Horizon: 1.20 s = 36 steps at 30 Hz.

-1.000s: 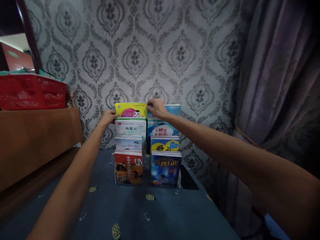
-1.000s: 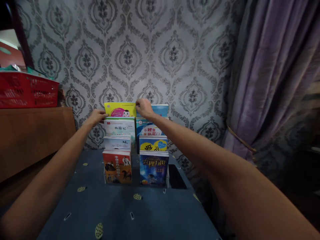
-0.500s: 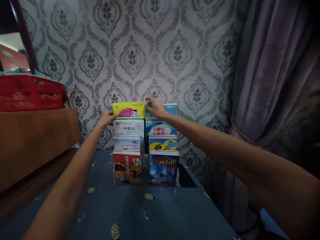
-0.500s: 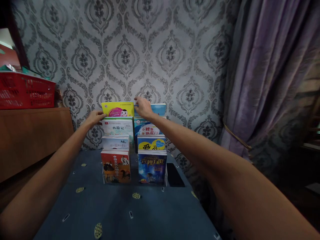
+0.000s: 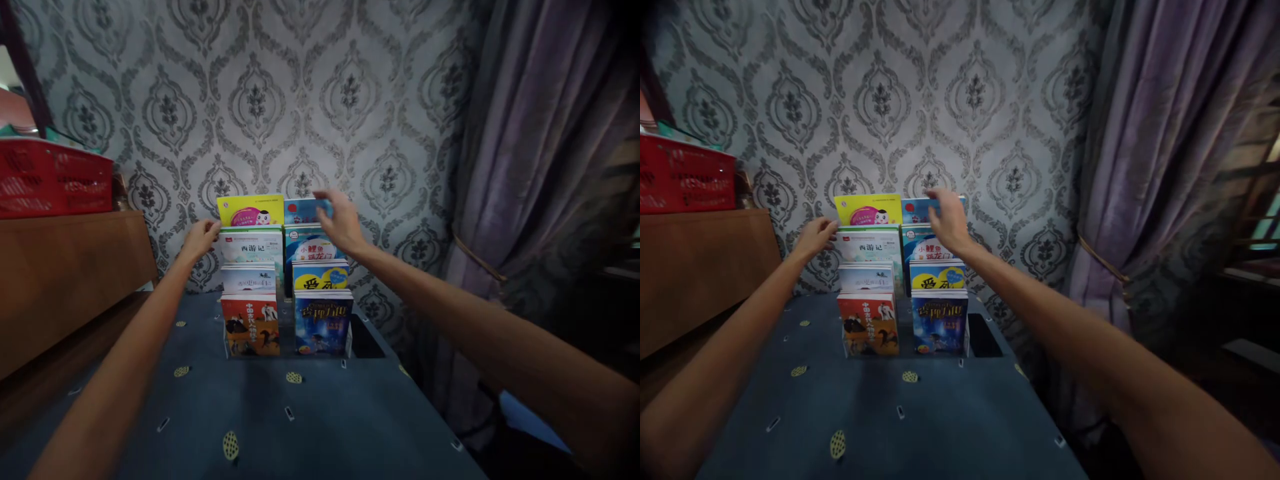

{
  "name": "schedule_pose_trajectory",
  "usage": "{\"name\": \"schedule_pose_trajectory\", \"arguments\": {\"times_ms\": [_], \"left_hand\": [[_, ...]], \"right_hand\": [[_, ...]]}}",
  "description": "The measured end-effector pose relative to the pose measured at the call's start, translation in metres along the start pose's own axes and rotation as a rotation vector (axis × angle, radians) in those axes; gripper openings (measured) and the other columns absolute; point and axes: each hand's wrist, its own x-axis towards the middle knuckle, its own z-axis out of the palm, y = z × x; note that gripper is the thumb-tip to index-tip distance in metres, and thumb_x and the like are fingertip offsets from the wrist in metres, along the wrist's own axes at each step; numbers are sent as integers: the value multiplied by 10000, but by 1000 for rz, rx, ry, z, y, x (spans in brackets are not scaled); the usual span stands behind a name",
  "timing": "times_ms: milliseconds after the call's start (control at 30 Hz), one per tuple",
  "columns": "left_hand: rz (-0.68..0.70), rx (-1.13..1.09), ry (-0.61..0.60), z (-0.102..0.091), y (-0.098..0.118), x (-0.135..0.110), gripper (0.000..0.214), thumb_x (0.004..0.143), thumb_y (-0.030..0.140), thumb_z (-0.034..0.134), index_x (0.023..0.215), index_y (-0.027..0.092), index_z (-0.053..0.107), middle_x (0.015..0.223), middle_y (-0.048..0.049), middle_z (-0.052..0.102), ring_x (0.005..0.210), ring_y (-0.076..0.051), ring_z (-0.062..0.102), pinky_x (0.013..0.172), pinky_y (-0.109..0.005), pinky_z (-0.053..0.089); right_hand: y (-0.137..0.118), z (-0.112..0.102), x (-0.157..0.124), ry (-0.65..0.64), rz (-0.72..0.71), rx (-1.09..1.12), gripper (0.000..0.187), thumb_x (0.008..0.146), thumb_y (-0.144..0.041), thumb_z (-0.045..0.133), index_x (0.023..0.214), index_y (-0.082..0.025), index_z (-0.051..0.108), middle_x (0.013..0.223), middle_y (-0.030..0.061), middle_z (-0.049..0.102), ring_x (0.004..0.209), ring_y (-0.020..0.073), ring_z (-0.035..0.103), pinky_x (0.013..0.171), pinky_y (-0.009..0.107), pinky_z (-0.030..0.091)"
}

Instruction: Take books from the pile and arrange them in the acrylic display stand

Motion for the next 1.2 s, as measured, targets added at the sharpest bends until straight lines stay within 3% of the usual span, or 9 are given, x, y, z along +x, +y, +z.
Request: {"name": "schedule_pose_trajectory", "arguments": {"times_ms": [100, 167, 267, 400, 567, 700, 800, 1000, 1200], "left_hand": [[25, 18, 83, -8, -16, -40, 266, 879, 397, 481, 950, 172, 604, 925, -66, 676, 831, -201, 681, 553, -228, 528], [47, -2, 79, -11, -31, -80, 283, 882, 418, 467, 972, 188, 605, 957, -74, 694, 878, -217, 699, 577, -245, 552], [46, 8, -17, -11, -54, -150, 353, 864, 504, 489, 1027, 221, 624, 968, -66, 722, 933, -236, 708, 621, -268, 577], [59, 139, -256, -1, -71, -244, 373, 856, 565, 478, 960, 259, 665, 878, -47, 753, 792, -247, 721, 679, -341, 592], [190, 247, -416, 20, -87, -346, 308, 967, 454, 421, 1036, 333, 695, 1013, -40, 779, 891, -243, 761, 763, -348, 628], [391, 427, -354, 33, -103, -399, 347, 1002, 394, 379, 1056, 311, 712, 1066, -58, 781, 991, -269, 760, 815, -390, 645], [416, 506, -405, 37, -106, -411, 353, 1009, 332, 359, 1026, 302, 710, 1038, -56, 771, 977, -276, 756, 801, -424, 646], [326, 503, -448, 34, -98, -405, 344, 1014, 361, 378, 1085, 278, 704, 1163, -77, 742, 1122, -289, 710, 994, -514, 579], [263, 466, -468, 32, -94, -409, 382, 1023, 399, 352, 1089, 272, 707, 1188, -86, 728, 1133, -281, 696, 1065, -546, 525]], "right_hand": [[18, -27, -79, 122, 83, 34, 362, 901, -189, 457, 1220, -200, 630, 1214, 116, 695, 1173, 272, 614, 1054, 442, 447], [34, -38, -144, 96, 265, 10, 381, 897, -194, 436, 1227, -217, 624, 1187, 110, 702, 1138, 271, 631, 1026, 444, 467], [54, -43, -235, -203, 689, -154, 448, 890, -182, 401, 1296, -194, 588, 1280, 134, 666, 1161, 260, 625, 984, 402, 491], [63, -27, -305, -401, 868, -252, 508, 829, -263, 570, 1324, -145, 574, 1293, 187, 650, 1212, 324, 599, 989, 429, 473], [61, -2, -319, -531, 955, -311, 625, 834, -352, 632, 1406, -135, 507, 1333, 209, 625, 1237, 367, 598, 987, 465, 457], [58, 4, -323, -564, 930, -339, 649, 863, -393, 628, 1448, -167, 463, 1426, 189, 573, 1349, 357, 512, 1090, 481, 364], [57, 4, -328, -572, 915, -351, 643, 887, -397, 603, 1468, -176, 436, 1453, 178, 551, 1371, 343, 490, 1102, 470, 348], [59, 2, -333, -578, 906, -357, 586, 915, -343, 553, 1455, -141, 447, 1435, 187, 554, 1364, 322, 495, 1095, 421, 358], [61, 1, -336, -553, 899, -352, 523, 911, -285, 538, 1422, -184, 499, 1377, 156, 601, 1310, 301, 538, 1064, 397, 388]]}}
